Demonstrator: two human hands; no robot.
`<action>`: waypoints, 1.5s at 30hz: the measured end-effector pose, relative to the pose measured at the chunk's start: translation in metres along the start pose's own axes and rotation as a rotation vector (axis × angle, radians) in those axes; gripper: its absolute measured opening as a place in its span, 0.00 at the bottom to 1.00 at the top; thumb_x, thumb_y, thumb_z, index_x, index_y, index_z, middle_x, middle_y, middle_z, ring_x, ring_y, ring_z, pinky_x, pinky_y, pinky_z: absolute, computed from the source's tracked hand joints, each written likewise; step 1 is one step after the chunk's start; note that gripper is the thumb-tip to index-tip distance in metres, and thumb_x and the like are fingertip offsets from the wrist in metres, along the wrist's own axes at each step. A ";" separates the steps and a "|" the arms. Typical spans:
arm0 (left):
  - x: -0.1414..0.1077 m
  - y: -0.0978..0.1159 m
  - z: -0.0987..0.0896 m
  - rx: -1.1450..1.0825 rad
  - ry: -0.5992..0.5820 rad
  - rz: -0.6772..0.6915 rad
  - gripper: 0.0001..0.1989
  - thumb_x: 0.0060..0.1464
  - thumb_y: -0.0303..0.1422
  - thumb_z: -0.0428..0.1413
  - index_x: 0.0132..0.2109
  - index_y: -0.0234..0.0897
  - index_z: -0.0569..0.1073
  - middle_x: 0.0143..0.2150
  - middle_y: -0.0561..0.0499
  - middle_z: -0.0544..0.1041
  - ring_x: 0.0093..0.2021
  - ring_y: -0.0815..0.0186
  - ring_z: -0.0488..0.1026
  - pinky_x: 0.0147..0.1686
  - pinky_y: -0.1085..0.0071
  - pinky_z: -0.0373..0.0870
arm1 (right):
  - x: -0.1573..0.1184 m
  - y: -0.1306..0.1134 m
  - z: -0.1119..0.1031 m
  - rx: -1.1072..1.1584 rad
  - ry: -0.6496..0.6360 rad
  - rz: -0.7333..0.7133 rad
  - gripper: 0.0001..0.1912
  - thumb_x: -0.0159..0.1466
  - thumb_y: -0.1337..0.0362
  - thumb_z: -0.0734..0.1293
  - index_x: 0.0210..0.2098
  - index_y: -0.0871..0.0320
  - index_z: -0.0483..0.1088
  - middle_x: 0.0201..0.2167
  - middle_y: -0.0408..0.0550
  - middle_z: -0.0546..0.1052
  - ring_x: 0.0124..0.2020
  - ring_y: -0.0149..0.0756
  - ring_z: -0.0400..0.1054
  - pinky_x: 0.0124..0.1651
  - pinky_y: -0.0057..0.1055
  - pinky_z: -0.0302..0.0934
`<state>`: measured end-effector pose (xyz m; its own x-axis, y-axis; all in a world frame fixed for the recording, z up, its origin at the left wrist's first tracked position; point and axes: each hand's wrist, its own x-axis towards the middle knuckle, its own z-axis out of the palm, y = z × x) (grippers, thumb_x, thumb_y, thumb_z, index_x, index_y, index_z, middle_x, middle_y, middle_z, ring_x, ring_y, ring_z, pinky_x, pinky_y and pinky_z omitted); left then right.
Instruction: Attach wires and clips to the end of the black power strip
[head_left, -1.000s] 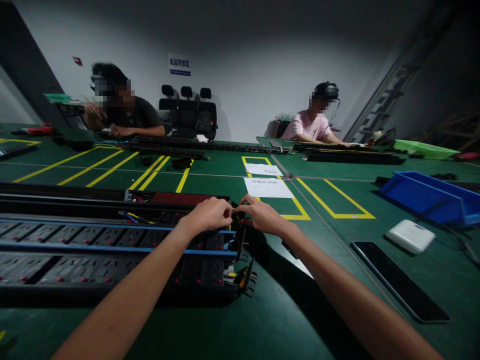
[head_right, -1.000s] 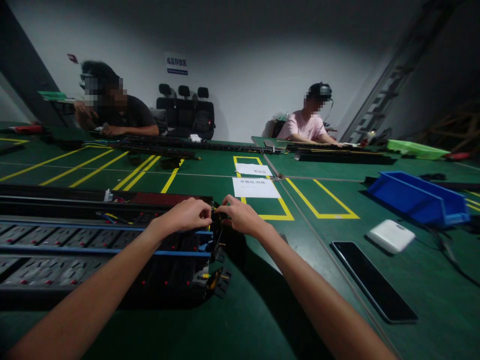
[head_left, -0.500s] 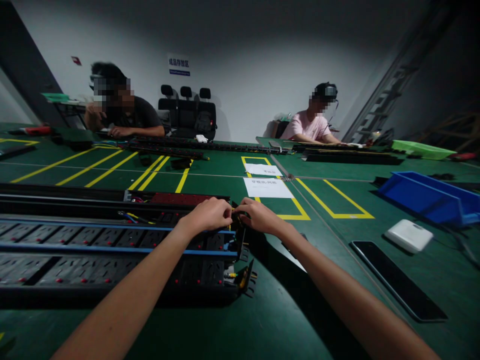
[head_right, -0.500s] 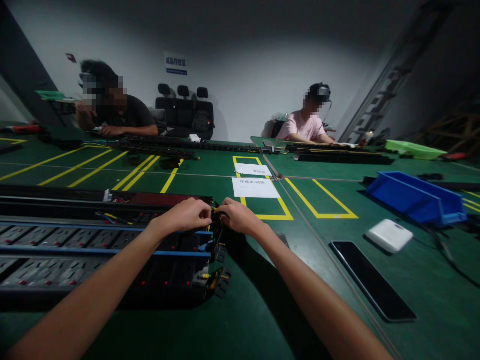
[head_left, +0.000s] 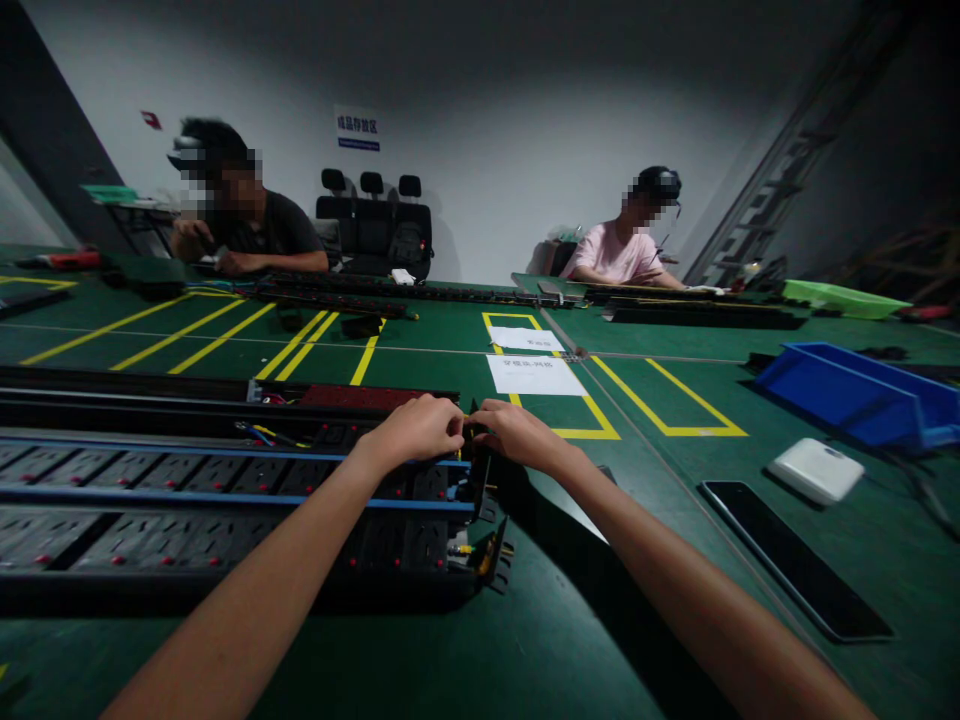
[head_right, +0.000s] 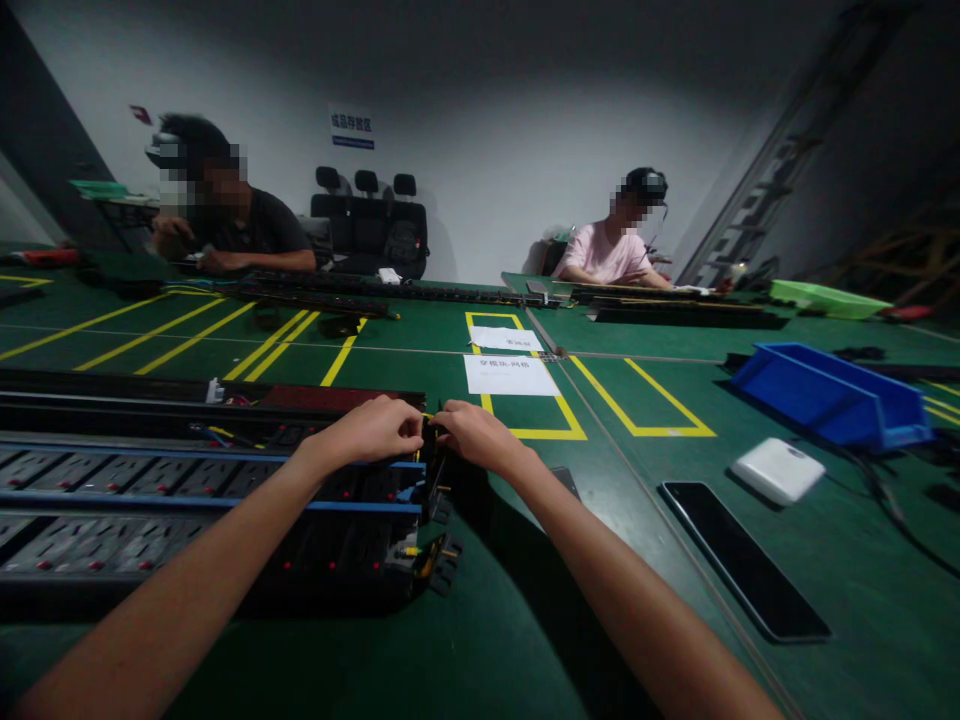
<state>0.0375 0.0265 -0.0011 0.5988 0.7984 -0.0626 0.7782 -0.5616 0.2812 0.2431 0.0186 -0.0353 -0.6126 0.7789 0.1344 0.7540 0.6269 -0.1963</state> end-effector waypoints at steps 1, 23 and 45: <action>0.000 0.000 0.000 0.002 0.001 0.000 0.09 0.52 0.38 0.57 0.37 0.43 0.81 0.36 0.47 0.81 0.35 0.63 0.76 0.35 0.69 0.67 | 0.000 0.000 0.000 0.001 0.007 0.004 0.17 0.64 0.70 0.67 0.52 0.57 0.74 0.39 0.51 0.73 0.38 0.35 0.68 0.39 0.29 0.57; -0.001 0.001 -0.001 0.013 0.005 -0.004 0.10 0.52 0.39 0.57 0.37 0.44 0.81 0.36 0.47 0.81 0.36 0.61 0.76 0.34 0.69 0.66 | 0.001 0.002 0.009 0.038 0.079 -0.053 0.12 0.69 0.68 0.62 0.47 0.57 0.75 0.46 0.52 0.69 0.43 0.36 0.66 0.44 0.31 0.60; -0.001 0.003 -0.002 0.012 0.003 -0.009 0.09 0.51 0.36 0.57 0.37 0.42 0.81 0.36 0.47 0.81 0.34 0.63 0.75 0.35 0.69 0.66 | 0.002 0.008 0.014 0.163 0.162 0.006 0.26 0.57 0.75 0.66 0.56 0.58 0.66 0.47 0.52 0.67 0.43 0.38 0.65 0.45 0.31 0.60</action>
<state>0.0387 0.0245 0.0013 0.5914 0.8040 -0.0621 0.7855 -0.5570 0.2695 0.2442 0.0249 -0.0498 -0.5517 0.7840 0.2847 0.7013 0.6208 -0.3505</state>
